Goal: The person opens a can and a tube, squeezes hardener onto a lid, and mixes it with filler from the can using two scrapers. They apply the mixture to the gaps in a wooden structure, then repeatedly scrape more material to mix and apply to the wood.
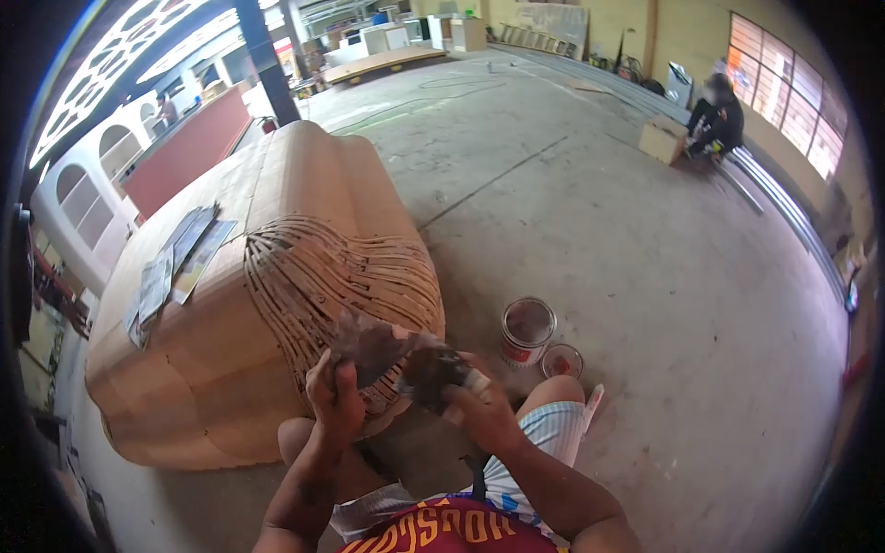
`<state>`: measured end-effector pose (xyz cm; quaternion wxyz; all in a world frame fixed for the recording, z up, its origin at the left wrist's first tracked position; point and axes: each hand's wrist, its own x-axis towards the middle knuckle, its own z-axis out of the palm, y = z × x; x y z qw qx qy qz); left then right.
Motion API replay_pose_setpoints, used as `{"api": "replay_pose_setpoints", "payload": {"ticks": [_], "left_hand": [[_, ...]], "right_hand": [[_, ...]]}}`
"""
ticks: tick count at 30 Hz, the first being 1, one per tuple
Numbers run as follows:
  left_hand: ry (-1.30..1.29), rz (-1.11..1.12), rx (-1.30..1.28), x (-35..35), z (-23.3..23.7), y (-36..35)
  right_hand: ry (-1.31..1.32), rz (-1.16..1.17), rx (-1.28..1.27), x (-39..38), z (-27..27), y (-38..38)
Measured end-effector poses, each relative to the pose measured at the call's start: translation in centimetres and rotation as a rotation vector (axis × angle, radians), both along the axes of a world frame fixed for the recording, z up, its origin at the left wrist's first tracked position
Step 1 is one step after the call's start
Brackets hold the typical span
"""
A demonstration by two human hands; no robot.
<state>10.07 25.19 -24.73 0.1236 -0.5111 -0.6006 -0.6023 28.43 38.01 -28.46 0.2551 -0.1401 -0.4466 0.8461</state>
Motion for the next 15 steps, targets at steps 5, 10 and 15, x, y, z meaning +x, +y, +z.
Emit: {"api": "replay_pose_setpoints", "payload": {"ticks": [5,10,15], "left_hand": [[0.292,-0.182,-0.259,-0.4,1.1,0.5],[0.327,-0.228,-0.605,-2.3,-0.6,0.9],[0.215,-0.263,-0.802,-6.0,-3.0,1.4]], "right_hand": [[0.056,0.012,-0.083,-1.5,-0.8,-0.5],[0.018,0.029,-0.240,-2.7,-1.4,0.9],[-0.004,-0.022,-0.217,-4.3,-0.7,7.2]]}}
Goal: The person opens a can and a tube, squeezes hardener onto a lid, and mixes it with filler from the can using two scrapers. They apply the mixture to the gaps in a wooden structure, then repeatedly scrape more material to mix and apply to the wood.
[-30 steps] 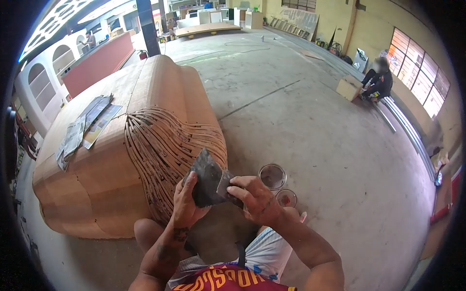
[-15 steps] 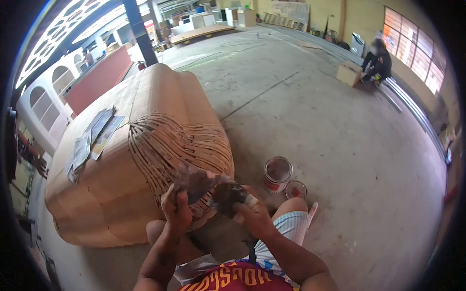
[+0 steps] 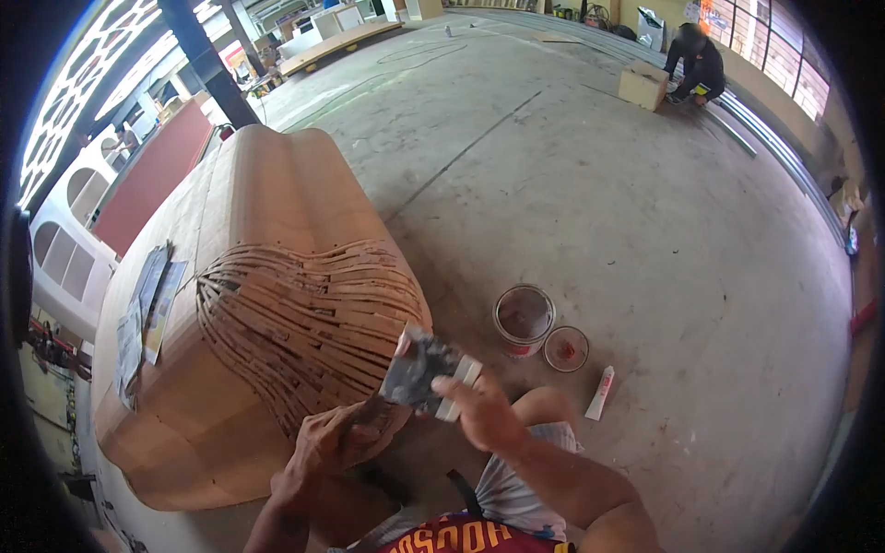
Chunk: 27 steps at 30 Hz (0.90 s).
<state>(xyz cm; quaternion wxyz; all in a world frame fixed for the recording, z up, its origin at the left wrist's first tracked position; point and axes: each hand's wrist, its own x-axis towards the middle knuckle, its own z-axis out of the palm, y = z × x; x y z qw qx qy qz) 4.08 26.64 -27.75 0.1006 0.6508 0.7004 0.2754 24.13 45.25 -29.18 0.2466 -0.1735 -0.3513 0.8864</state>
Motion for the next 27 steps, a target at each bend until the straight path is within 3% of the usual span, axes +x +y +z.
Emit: {"api": "replay_pose_setpoints", "payload": {"ticks": [3,6,9,12,15,20,24,27], "left_hand": [[-0.146,0.236,0.129,-2.9,-1.8,0.8],[-0.209,0.511,0.077,-5.4,-1.6,2.1],[-0.266,0.531,0.169,-7.4,-2.0,1.9],[-0.290,0.522,0.233,-8.2,-1.4,0.8],[-0.296,0.473,0.220,-8.5,-0.8,-0.1],[-0.326,0.389,0.219,-8.8,-0.9,-1.5],[-0.367,0.431,0.226,-9.6,-0.3,-2.3],[-0.341,0.438,0.262,-9.9,-0.6,-2.6]], "right_hand": [[-0.166,-0.090,0.144,-3.4,0.9,6.8],[-0.369,0.047,0.422,-10.6,-0.4,14.1],[-0.591,0.199,0.709,-19.3,-3.2,19.9],[-0.714,0.243,0.758,-25.9,-3.6,21.1],[-0.889,0.340,1.032,-31.0,-4.9,22.4],[-1.164,0.351,1.099,-35.4,-5.4,21.6],[-1.326,0.555,1.317,-37.6,-4.5,19.1],[-1.244,0.443,1.577,-38.6,-4.9,16.4]]}}
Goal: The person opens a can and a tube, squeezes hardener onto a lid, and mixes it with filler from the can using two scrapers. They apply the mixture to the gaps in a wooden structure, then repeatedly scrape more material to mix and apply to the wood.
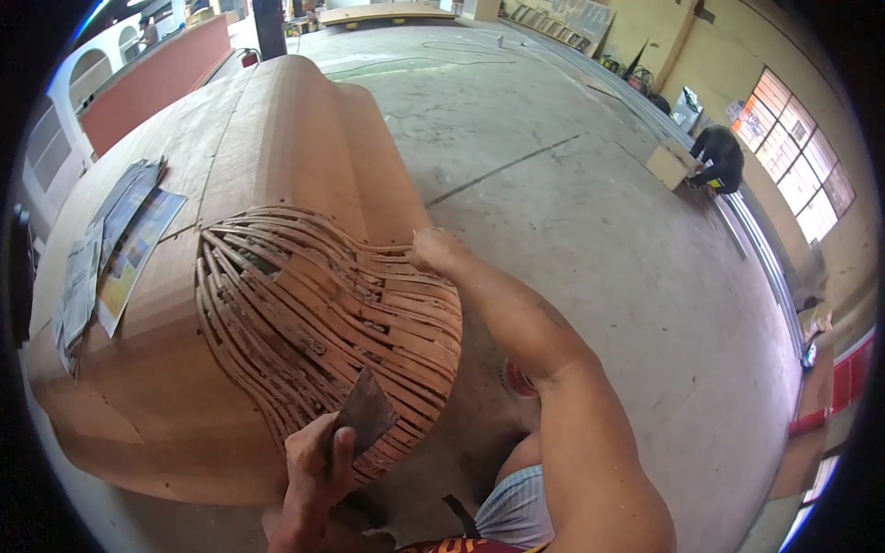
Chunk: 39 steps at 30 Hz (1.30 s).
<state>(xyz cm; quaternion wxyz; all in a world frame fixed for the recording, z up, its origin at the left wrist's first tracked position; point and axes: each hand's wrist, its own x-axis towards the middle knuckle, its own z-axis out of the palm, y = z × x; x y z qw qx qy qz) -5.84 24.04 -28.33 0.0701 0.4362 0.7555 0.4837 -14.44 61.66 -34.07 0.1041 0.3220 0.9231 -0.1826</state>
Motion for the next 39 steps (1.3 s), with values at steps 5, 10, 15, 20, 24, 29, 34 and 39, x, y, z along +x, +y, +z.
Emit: {"api": "replay_pose_setpoints", "payload": {"ticks": [5,10,15,20,24,29,34,39], "left_hand": [[-0.049,0.011,-0.003,0.0,0.0,0.1],[-0.073,0.024,-0.013,0.1,0.6,0.8],[-0.077,0.037,-0.039,0.5,-0.1,1.8],[-0.110,0.031,-0.065,0.7,0.1,2.9],[-0.076,0.019,-0.051,0.6,-0.5,3.1],[-0.123,0.041,-0.046,0.6,0.2,3.2],[-0.173,0.113,0.008,0.4,0.1,3.1],[-0.506,0.235,0.181,0.3,-0.8,3.4]], "right_hand": [[0.021,-0.004,0.039,-1.3,-0.3,-0.3],[0.100,-0.118,-0.175,1.8,3.7,4.0],[0.255,-0.289,-0.474,3.2,-2.7,8.9],[0.266,-0.319,-0.549,3.6,-2.4,8.0],[0.218,-0.261,-0.512,2.4,-2.8,7.6],[0.108,-0.137,-0.286,0.0,0.2,3.2],[0.110,0.010,0.081,-1.8,1.5,-2.4],[0.263,0.089,-0.350,3.9,6.5,-1.8]]}}
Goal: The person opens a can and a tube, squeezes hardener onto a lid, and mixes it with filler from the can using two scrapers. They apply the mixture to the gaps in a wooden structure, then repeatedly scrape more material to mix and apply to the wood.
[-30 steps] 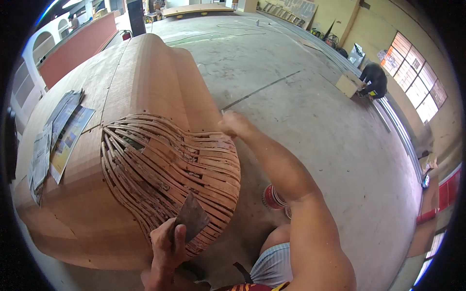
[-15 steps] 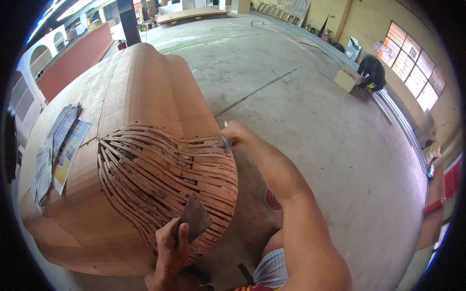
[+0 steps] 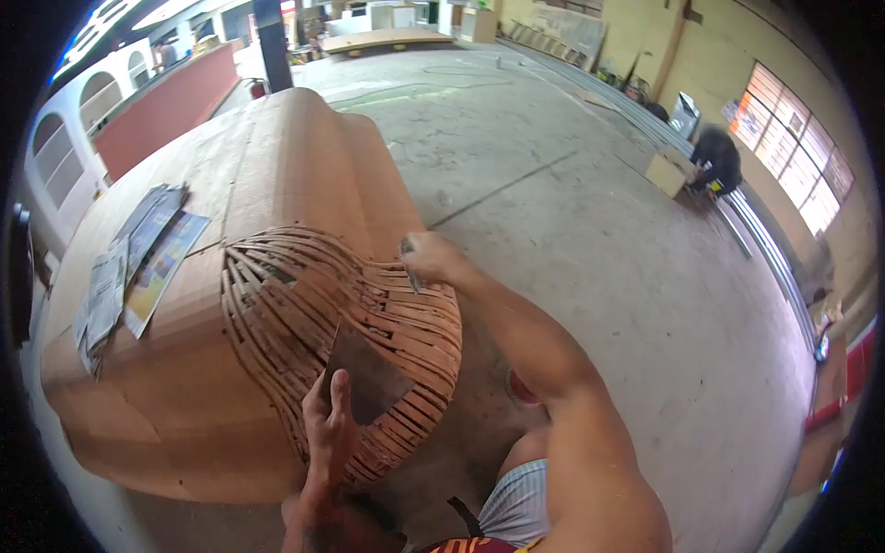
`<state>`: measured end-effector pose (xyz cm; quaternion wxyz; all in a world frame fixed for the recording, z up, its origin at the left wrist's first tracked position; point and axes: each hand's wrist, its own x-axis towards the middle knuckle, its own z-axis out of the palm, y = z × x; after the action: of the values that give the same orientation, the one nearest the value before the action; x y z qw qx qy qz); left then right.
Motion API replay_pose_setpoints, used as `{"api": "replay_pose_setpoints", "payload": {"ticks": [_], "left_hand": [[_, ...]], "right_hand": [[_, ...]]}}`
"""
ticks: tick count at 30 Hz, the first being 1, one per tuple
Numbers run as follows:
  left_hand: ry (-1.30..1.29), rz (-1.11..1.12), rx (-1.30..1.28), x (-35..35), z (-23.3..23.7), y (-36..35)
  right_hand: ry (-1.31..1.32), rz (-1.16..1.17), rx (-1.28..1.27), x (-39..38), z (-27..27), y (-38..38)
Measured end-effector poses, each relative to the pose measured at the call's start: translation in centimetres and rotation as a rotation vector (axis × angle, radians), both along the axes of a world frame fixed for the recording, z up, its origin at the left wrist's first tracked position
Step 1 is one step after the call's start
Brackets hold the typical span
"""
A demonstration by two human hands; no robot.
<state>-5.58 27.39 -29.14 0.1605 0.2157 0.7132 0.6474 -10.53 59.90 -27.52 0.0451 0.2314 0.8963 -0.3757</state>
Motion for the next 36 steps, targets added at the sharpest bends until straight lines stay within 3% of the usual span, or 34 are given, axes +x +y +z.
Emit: {"api": "replay_pose_setpoints", "payload": {"ticks": [2,4,6,9,18,21,23,24,25,27,29,31,33,36], "left_hand": [[-0.171,-0.010,0.142,-0.4,-0.7,-0.1],[-0.362,-0.022,0.346,-0.2,-0.2,0.7],[-0.557,-0.085,0.536,0.4,0.8,1.3],[-0.696,-0.172,0.731,1.5,1.4,1.9],[-0.638,-0.327,0.694,5.8,1.7,0.4],[-0.526,-0.258,0.698,7.8,3.8,-0.6],[-0.548,-0.270,0.701,7.1,4.1,-0.7],[-0.429,-0.248,0.667,6.9,3.9,-1.1],[-0.310,-0.224,0.633,6.8,3.7,-1.5],[-0.409,-0.251,0.648,5.2,2.0,-1.6],[-0.449,-0.263,0.665,5.6,2.5,-1.4],[-0.490,-0.289,0.666,6.3,3.2,-1.5],[-0.536,-0.325,0.652,7.3,4.1,-1.2],[-0.476,-0.343,0.636,8.1,2.8,-0.8]], "right_hand": [[0.552,0.120,-0.310,5.9,1.4,-2.5],[0.679,0.088,-0.467,10.8,3.0,-6.5],[0.819,0.117,-0.109,15.4,4.0,-10.6],[0.948,0.448,0.231,19.5,4.5,-12.7],[0.784,0.419,0.277,26.6,1.4,-14.1],[0.511,0.406,0.273,28.4,-2.2,-13.9],[0.628,0.112,0.092,29.3,-3.4,-14.5],[0.669,-0.033,-0.003,30.0,-3.9,-14.7],[0.749,-0.127,-0.339,30.6,-3.4,-14.8],[0.877,-0.315,-1.016,31.6,-1.3,-15.3],[1.008,-0.206,-0.855,32.5,0.0,-15.7],[1.031,-0.085,-1.159,32.7,-0.5,-16.0],[0.857,0.059,-1.921,32.0,-2.9,-16.2],[0.778,0.115,-2.190,30.9,-3.4,-19.4]]}}
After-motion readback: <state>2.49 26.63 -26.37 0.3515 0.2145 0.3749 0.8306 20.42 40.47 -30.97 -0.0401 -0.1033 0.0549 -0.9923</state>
